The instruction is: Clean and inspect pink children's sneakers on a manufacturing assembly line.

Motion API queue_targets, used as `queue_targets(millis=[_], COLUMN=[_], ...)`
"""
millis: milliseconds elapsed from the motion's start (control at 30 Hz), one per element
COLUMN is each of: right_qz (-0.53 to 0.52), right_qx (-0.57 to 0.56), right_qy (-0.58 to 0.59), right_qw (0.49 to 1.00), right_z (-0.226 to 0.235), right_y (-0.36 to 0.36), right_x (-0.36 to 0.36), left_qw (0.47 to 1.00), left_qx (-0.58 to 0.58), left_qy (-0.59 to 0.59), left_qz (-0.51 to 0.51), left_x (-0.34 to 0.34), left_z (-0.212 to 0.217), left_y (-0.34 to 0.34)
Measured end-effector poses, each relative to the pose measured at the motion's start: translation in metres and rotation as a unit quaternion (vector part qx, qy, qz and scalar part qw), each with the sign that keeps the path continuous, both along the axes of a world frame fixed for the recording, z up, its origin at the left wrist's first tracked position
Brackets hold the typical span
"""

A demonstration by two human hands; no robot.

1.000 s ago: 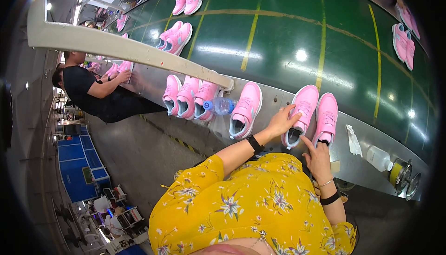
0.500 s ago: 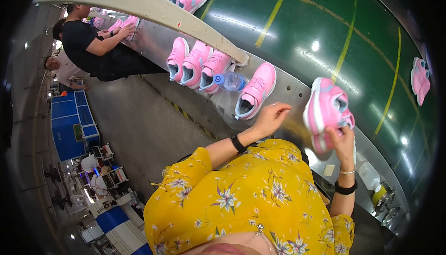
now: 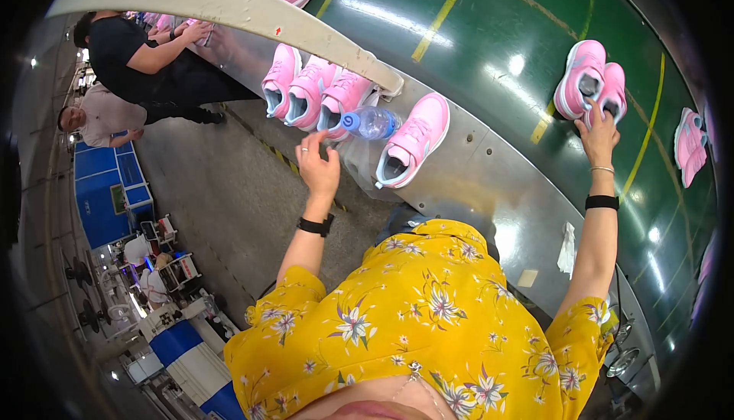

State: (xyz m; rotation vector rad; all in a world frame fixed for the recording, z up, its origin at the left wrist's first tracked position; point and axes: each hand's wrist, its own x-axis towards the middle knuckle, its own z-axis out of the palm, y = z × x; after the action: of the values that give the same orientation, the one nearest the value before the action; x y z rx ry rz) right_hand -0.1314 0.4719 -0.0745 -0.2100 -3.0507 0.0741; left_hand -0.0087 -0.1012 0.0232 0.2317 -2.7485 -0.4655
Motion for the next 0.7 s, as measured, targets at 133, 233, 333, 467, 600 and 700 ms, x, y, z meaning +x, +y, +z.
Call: queue_targets(millis=[133, 233, 333, 467, 600, 700], right_qz=[0.032, 0.249, 0.375, 0.484, 0.481, 0.444], right_qx=[-0.005, -0.321, -0.443, -0.420, -0.306, -0.301], right_qy=[0.206, 0.162, -0.058, -0.119, -0.131, -0.116], right_qw=[0.978, 0.899, 0.812, 0.758, 0.811, 0.836], right_z=[0.029, 0.034, 0.070, 0.067, 0.053, 0.052], right_y=[-0.070, -0.146, -0.230, -0.294, -0.311, -0.315], right_x=[0.008, 0.055, 0.101, 0.120, 0.125, 0.132], left_qw=[0.989, 0.981, 0.970, 0.981, 0.970, 0.971], left_qx=[-0.072, -0.004, 0.091, 0.125, 0.219, 0.233], left_qy=[-0.119, -0.182, -0.225, -0.143, -0.102, -0.051], left_qz=[-0.046, -0.071, -0.030, -0.030, -0.012, 0.000], left_x=[-0.013, -0.024, -0.033, -0.033, -0.011, 0.022], left_z=[0.006, -0.008, -0.032, -0.028, -0.001, 0.022], left_y=[-0.024, -0.034, -0.059, -0.068, -0.060, -0.055])
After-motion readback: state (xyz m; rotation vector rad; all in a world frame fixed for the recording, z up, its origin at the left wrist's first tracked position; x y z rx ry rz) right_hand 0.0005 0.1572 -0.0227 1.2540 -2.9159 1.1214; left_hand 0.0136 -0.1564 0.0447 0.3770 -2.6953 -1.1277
